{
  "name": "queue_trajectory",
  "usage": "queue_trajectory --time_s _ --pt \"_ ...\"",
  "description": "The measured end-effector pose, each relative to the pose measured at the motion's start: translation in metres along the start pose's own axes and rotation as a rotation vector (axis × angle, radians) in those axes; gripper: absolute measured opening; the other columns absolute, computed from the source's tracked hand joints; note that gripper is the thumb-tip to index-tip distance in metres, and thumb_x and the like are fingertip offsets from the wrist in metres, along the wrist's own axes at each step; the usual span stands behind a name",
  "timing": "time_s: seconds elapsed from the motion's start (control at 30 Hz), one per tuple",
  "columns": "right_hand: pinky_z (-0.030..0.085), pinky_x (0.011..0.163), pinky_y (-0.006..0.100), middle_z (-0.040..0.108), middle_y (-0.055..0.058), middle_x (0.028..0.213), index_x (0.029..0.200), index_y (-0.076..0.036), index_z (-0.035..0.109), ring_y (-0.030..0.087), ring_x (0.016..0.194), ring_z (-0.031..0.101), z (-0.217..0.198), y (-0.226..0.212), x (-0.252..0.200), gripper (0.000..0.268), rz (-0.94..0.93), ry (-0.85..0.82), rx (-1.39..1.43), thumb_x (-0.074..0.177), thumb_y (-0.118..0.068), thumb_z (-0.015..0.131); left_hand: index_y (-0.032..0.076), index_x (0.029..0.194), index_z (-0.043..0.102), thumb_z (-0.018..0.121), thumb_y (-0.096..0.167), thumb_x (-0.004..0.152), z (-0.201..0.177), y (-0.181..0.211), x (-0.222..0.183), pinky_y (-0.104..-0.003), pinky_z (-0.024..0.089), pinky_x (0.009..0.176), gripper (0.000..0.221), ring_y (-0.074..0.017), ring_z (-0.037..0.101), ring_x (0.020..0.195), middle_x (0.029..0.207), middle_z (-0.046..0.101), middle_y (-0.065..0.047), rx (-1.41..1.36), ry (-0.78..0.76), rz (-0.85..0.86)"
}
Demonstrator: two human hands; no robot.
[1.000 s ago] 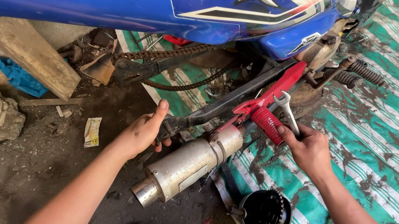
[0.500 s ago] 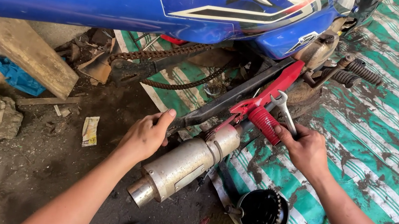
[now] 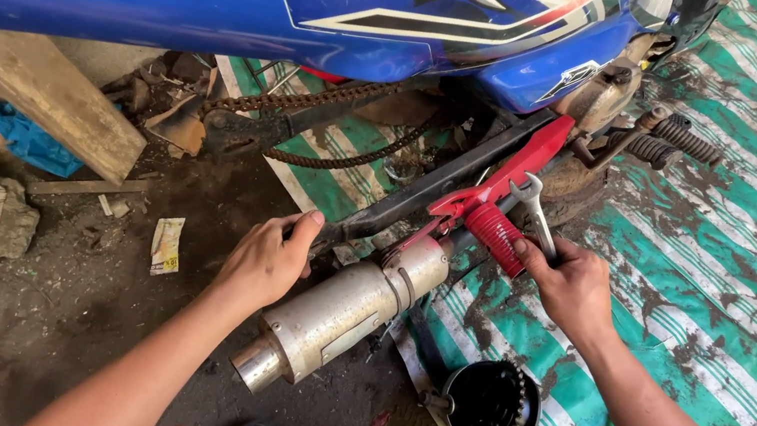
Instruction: Adjusting and tightening a motorcycle chain using a wrench and pliers.
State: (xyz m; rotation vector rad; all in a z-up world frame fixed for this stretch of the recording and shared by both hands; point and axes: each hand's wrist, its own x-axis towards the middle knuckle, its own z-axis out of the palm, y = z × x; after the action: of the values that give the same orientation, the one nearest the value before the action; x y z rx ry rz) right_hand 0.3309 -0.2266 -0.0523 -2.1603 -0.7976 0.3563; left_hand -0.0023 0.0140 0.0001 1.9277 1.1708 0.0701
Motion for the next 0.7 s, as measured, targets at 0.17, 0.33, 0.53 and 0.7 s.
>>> queue_trajectory --time_s 0.17,0.33,0.53,0.7 --pt "0.053 0.067 0.042 0.070 0.018 0.065 0.103 -0.018 0.089 0.029 0.065 0.067 0.003 0.006 0.001 0.031 -0.036 0.020 0.006 0.099 -0.049 0.089 0.003 0.120 0.078 0.037 0.066 0.108 -0.001 0.004 -0.007 -0.054 0.059 0.089 0.076 -0.0460 0.079 0.092 0.082 0.082 -0.020 -0.011 -0.004 0.013" --pt "0.053 0.066 0.042 0.072 0.018 0.066 0.106 -0.018 0.090 0.029 0.065 0.068 0.005 0.012 0.003 0.029 -0.039 0.036 -0.011 0.098 -0.047 0.090 0.008 0.147 0.073 0.044 0.065 0.105 0.000 -0.003 0.001 -0.049 0.060 0.081 0.076 -0.0328 0.080 0.074 0.078 0.082 -0.016 -0.054 0.014 0.008" --pt "0.056 0.069 0.045 0.071 0.021 0.066 0.100 -0.017 0.089 0.035 0.066 0.071 0.008 0.018 0.005 0.033 -0.031 0.026 -0.014 0.096 -0.050 0.090 0.009 0.147 0.073 0.047 0.062 0.103 0.004 -0.004 0.002 -0.047 0.061 0.079 0.073 -0.0321 0.081 0.072 0.076 0.083 -0.015 -0.046 0.031 -0.041" --pt "0.055 0.069 0.047 0.072 0.022 0.066 0.097 -0.015 0.089 0.036 0.066 0.071 0.006 0.009 0.006 0.034 -0.054 0.035 0.005 0.096 -0.049 0.090 0.003 0.094 0.087 0.039 0.065 0.108 0.005 0.000 0.003 -0.048 0.059 0.081 0.080 -0.0426 0.078 0.080 0.078 0.081 -0.022 0.008 0.027 -0.021"
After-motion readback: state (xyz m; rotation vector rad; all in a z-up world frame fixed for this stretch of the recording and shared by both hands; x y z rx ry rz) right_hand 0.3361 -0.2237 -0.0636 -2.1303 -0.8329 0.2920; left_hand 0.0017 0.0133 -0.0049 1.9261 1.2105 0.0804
